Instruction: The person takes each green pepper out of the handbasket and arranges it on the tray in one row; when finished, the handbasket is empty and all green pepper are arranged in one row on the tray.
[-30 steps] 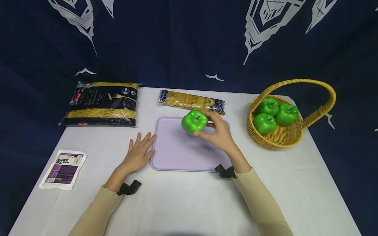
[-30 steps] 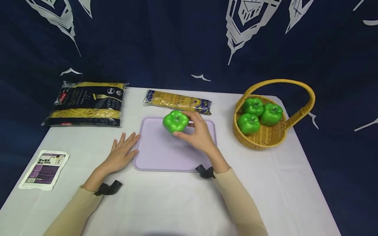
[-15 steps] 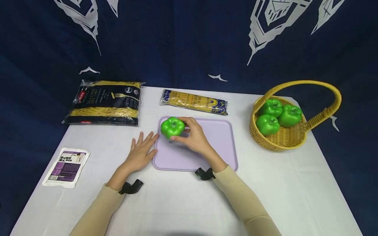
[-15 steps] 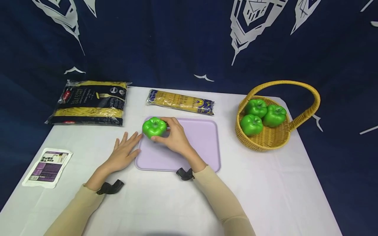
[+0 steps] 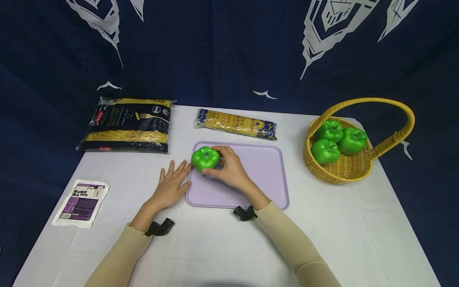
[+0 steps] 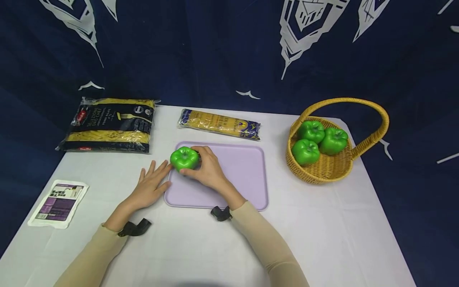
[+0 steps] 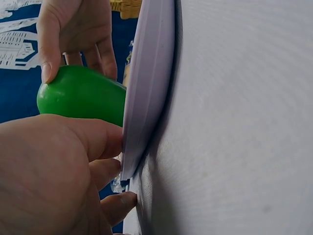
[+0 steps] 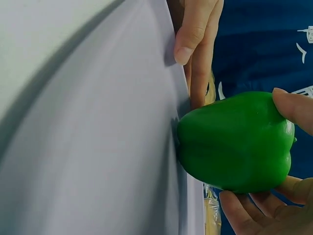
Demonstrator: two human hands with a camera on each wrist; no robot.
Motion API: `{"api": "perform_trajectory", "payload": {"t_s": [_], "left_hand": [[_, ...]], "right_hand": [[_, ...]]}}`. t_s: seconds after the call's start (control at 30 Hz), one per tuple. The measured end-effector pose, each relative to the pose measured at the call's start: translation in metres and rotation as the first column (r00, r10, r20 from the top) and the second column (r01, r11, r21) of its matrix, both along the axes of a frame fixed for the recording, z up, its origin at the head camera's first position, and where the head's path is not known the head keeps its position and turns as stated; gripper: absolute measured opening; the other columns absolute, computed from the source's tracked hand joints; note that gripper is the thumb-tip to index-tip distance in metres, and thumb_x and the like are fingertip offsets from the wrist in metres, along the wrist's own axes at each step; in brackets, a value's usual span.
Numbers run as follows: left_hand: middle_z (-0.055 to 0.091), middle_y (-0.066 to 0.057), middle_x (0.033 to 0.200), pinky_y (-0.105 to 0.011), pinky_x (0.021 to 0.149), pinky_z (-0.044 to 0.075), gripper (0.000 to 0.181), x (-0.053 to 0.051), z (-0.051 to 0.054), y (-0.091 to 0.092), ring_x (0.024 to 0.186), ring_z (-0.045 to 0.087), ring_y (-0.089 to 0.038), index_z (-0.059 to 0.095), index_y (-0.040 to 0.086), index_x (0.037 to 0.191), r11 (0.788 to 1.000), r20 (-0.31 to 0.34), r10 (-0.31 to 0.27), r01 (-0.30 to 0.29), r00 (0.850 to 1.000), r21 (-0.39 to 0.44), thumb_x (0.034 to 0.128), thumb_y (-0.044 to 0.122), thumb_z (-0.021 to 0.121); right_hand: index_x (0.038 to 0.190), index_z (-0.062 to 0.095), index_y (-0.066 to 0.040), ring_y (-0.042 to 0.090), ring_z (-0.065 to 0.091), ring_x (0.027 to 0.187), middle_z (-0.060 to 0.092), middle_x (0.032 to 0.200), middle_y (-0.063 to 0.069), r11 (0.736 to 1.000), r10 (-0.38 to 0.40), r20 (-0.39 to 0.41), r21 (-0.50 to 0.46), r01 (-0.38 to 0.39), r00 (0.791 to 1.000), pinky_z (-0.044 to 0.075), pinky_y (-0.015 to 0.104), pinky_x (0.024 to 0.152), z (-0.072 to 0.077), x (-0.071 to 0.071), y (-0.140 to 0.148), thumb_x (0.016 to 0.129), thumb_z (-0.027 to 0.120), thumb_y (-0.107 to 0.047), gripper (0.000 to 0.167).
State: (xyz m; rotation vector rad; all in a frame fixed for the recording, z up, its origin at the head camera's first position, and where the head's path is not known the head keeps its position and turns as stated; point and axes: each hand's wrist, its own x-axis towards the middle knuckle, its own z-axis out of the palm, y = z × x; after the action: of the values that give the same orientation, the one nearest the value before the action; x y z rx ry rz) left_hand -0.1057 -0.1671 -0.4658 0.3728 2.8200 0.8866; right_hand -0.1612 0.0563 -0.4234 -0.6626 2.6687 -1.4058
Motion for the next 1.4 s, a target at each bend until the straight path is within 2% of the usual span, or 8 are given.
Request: {"api": "perform_trajectory", "payload": {"t_s": [0.27,0.43,0.63,0.93,1.2,1.4], "left_hand": [[0.018,-0.017,0.162,-0.067,0.113,-0.012,0.059,0.0,0.002,0.0,0.149,-0.007,-0.047,0.028,0.012,0.155,1.0,0.01,0.004,-0.004,1.0,0.002,0.1012,0.029,0.047],[0.019,-0.019,0.161,-0.07,0.113,-0.01,0.059,0.001,0.001,0.0,0.148,-0.005,-0.049,0.029,0.011,0.154,1.0,-0.011,-0.001,0.001,1.0,0.005,0.1009,0.028,0.048],[0.02,-0.02,0.161,-0.071,0.112,-0.009,0.059,0.001,0.0,0.0,0.148,-0.004,-0.05,0.031,0.009,0.153,1.0,-0.023,0.0,0.0,1.0,0.007,0.1004,0.026,0.048],[0.019,-0.018,0.162,-0.069,0.113,-0.012,0.059,0.0,-0.003,0.001,0.148,-0.006,-0.048,0.03,0.01,0.154,1.0,-0.005,-0.004,0.004,1.0,0.01,0.1004,0.026,0.048],[0.019,-0.018,0.162,-0.069,0.113,-0.012,0.059,0.001,-0.001,0.001,0.148,-0.006,-0.048,0.03,0.01,0.154,1.0,-0.003,-0.003,0.003,1.0,0.015,0.1003,0.025,0.049],[0.02,-0.018,0.162,-0.068,0.113,-0.012,0.058,0.001,0.0,0.001,0.148,-0.006,-0.048,0.031,0.009,0.154,1.0,0.002,0.0,0.0,1.0,0.017,0.1002,0.024,0.049]], "right_hand": [[0.133,0.052,0.0,0.025,0.059,0.112,0.057,0.125,0.013,1.0,-0.009,-0.022,0.016,0.01,1.0,0.055,0.035,0.092,-0.002,0.001,0.0,0.074,0.087,-0.031,0.076],[0.134,0.051,0.001,0.026,0.059,0.111,0.057,0.125,0.014,0.999,-0.033,-0.041,0.022,0.034,0.999,0.055,0.037,0.091,-0.002,0.003,-0.001,0.073,0.087,-0.031,0.078],[0.136,0.049,0.001,0.027,0.058,0.113,0.056,0.126,0.015,1.0,-0.026,-0.022,0.009,0.026,0.999,0.055,0.036,0.092,-0.002,0.005,-0.002,0.073,0.087,-0.03,0.079],[0.136,0.049,0.001,0.028,0.059,0.113,0.056,0.127,0.016,1.0,-0.017,-0.022,-0.006,0.017,1.0,0.055,0.036,0.092,-0.001,0.007,0.001,0.073,0.087,-0.029,0.08],[0.138,0.048,-0.002,0.03,0.059,0.116,0.056,0.129,0.019,0.999,-0.032,-0.012,-0.033,0.032,0.999,0.051,0.044,0.099,0.011,0.011,0.016,0.075,0.086,-0.031,0.079],[0.137,0.049,-0.005,0.026,0.057,0.119,0.057,0.129,0.017,0.998,-0.035,-0.024,-0.056,0.033,0.999,0.051,0.041,0.099,0.02,0.016,0.039,0.077,0.085,-0.028,0.074]]}}
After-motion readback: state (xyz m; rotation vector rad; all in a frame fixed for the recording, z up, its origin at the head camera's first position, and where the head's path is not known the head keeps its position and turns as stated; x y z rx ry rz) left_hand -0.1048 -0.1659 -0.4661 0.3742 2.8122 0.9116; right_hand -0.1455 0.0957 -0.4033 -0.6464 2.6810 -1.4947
